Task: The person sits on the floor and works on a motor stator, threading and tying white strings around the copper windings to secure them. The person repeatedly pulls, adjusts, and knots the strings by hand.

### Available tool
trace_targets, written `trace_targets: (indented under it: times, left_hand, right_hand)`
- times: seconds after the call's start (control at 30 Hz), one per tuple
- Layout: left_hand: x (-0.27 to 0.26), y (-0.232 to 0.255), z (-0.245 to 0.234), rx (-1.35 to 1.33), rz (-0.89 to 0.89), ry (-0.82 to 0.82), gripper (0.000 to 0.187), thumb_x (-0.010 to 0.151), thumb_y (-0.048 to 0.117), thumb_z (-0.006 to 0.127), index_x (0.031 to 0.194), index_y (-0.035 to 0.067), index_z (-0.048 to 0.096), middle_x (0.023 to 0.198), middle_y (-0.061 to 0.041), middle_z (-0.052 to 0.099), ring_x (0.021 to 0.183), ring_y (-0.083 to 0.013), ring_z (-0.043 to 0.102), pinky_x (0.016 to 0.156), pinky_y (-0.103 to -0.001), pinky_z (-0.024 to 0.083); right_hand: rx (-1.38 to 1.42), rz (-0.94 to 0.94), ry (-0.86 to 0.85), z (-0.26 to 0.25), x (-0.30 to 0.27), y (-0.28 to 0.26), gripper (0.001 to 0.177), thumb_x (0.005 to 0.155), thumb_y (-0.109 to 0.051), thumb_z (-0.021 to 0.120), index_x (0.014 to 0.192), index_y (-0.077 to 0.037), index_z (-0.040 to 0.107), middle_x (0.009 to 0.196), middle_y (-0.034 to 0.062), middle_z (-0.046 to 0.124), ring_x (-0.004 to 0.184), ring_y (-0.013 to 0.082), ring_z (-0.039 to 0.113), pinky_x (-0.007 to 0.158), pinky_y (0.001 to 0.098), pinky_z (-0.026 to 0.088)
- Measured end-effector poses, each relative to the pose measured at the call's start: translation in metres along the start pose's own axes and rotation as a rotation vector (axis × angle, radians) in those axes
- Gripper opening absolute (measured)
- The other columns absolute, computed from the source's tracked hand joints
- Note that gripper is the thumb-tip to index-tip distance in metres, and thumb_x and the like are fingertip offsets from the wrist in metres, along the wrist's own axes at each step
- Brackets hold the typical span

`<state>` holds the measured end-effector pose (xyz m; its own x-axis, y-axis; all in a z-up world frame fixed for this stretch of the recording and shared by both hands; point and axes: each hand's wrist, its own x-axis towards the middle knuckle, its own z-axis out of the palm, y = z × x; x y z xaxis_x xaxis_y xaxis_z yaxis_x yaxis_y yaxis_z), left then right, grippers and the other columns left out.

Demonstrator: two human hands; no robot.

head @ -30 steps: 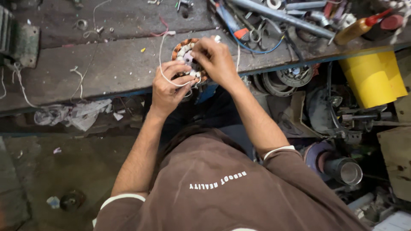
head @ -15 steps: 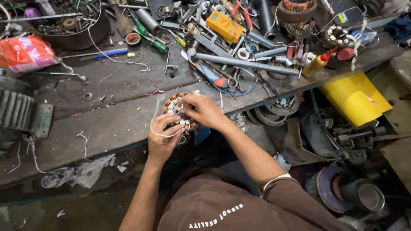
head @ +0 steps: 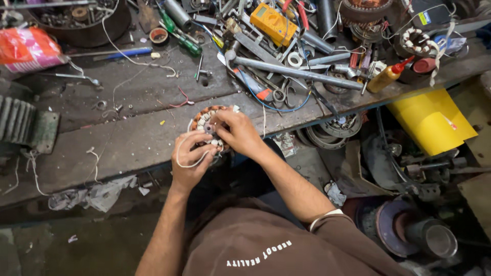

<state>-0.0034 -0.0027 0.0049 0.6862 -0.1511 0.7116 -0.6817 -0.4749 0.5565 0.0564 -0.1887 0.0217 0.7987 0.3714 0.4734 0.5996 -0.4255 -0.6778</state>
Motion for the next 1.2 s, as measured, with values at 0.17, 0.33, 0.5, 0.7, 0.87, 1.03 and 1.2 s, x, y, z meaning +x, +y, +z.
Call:
trace_targets:
  times: [0.17,0.33,0.5,0.7,0.87,1.03,1.2]
  left_hand:
    - [-0.006,0.003,0.006,0.004,-0.022,0.041,0.008,0.086,0.010,0.079,0.093,0.009,0.076,0.110,-0.005,0.072,0.114,-0.0291,0.065,0.098,-0.042,0.049]
    - [-0.003,0.005,0.005,0.003,-0.020,0.035,0.011,0.083,0.011,0.081,0.093,0.008,0.077,0.108,-0.005,0.072,0.113,-0.0292,0.065,0.099,-0.042,0.049]
    - [-0.004,0.008,0.007,-0.058,-0.135,0.032,0.008,0.085,0.009,0.080,0.092,0.008,0.077,0.109,-0.005,0.073,0.115,-0.0279,0.064,0.101,-0.040,0.050]
    - [0.009,0.002,0.006,-0.020,-0.186,0.043,0.012,0.084,0.011,0.081,0.095,0.008,0.077,0.111,-0.006,0.072,0.112,-0.0264,0.063,0.099,-0.040,0.049]
    - [0.018,-0.005,0.019,0.031,-0.291,0.048,0.014,0.080,0.012,0.082,0.094,0.009,0.079,0.119,-0.010,0.069,0.120,-0.0308,0.056,0.102,-0.042,0.046]
    - [0.021,-0.017,0.024,0.017,-0.292,0.029,0.013,0.079,0.014,0.082,0.091,0.010,0.079,0.128,-0.014,0.067,0.128,-0.0350,0.052,0.110,-0.047,0.040]
    - [0.026,-0.032,0.026,-0.004,-0.303,-0.042,0.014,0.077,0.016,0.081,0.089,0.010,0.079,0.142,-0.019,0.061,0.137,-0.0392,0.047,0.116,-0.048,0.036]
  right_hand:
    - [0.161,0.236,-0.093,-0.003,-0.002,0.007,0.018,0.085,-0.003,0.066,0.103,-0.004,0.070,0.076,0.0072,0.064,0.071,0.0166,0.063,0.068,0.0338,0.053]
    - [0.181,0.196,-0.049,-0.002,0.001,0.001,0.025,0.085,-0.006,0.068,0.110,-0.002,0.066,0.076,0.0070,0.066,0.068,0.0158,0.064,0.073,0.0342,0.054]
    - [0.144,0.107,-0.017,-0.003,-0.005,0.003,0.014,0.091,-0.009,0.068,0.103,-0.002,0.070,0.091,0.0108,0.072,0.083,0.0211,0.071,0.078,0.0349,0.055]
    - [0.118,-0.080,0.003,-0.005,-0.008,0.006,0.016,0.097,-0.018,0.069,0.096,-0.002,0.071,0.101,0.0103,0.072,0.101,0.0277,0.069,0.103,0.0442,0.050]
    - [0.101,-0.019,0.005,-0.005,-0.009,0.009,0.015,0.093,-0.017,0.068,0.095,-0.003,0.071,0.115,0.0115,0.069,0.108,0.0295,0.067,0.096,0.0399,0.051]
    - [0.100,-0.014,-0.007,-0.006,-0.007,0.010,0.013,0.093,-0.016,0.070,0.097,-0.004,0.072,0.117,0.0107,0.070,0.110,0.0295,0.067,0.099,0.0413,0.050]
    - [0.121,0.002,0.011,-0.007,-0.008,0.010,0.012,0.091,-0.015,0.071,0.096,-0.004,0.072,0.119,0.0104,0.070,0.111,0.0294,0.067,0.101,0.0418,0.049]
